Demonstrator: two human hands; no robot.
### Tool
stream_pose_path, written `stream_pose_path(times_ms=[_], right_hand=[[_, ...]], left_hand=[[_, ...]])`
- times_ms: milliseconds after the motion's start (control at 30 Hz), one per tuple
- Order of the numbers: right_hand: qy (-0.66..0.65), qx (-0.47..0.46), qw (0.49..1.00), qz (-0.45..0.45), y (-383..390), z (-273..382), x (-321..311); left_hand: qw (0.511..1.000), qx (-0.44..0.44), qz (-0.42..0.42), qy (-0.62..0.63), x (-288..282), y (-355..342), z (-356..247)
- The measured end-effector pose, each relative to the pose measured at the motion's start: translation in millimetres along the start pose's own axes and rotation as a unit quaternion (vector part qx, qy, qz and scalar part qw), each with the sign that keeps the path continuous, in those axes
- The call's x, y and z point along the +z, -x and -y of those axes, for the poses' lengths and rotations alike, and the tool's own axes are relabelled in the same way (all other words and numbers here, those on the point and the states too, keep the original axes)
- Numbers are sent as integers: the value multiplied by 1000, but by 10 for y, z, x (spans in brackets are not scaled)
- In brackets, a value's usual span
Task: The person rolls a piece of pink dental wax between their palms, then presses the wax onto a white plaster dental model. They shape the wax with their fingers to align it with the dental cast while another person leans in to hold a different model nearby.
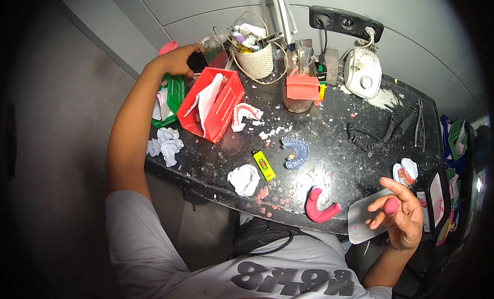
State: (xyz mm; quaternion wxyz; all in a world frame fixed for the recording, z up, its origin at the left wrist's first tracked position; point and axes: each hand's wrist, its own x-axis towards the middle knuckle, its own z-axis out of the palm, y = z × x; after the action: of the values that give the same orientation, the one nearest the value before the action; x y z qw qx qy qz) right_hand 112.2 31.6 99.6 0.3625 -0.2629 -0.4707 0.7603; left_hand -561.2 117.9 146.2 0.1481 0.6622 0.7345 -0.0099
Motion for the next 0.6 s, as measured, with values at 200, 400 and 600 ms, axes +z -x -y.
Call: stream_pose_path(times_ms=[200, 400, 600], right_hand=[[6, -6, 1000, 6, -21, 16, -1], [-1, -10, 1000, -7, 9, 16, -82], [5, -11, 1000, -3, 25, 22, -67]], left_hand=[[999, -23, 7, -46, -75, 42, -48], [998, -17, 22, 57, -35, 63, 34], [999, 37, -15, 20, 31, -8, 101]])
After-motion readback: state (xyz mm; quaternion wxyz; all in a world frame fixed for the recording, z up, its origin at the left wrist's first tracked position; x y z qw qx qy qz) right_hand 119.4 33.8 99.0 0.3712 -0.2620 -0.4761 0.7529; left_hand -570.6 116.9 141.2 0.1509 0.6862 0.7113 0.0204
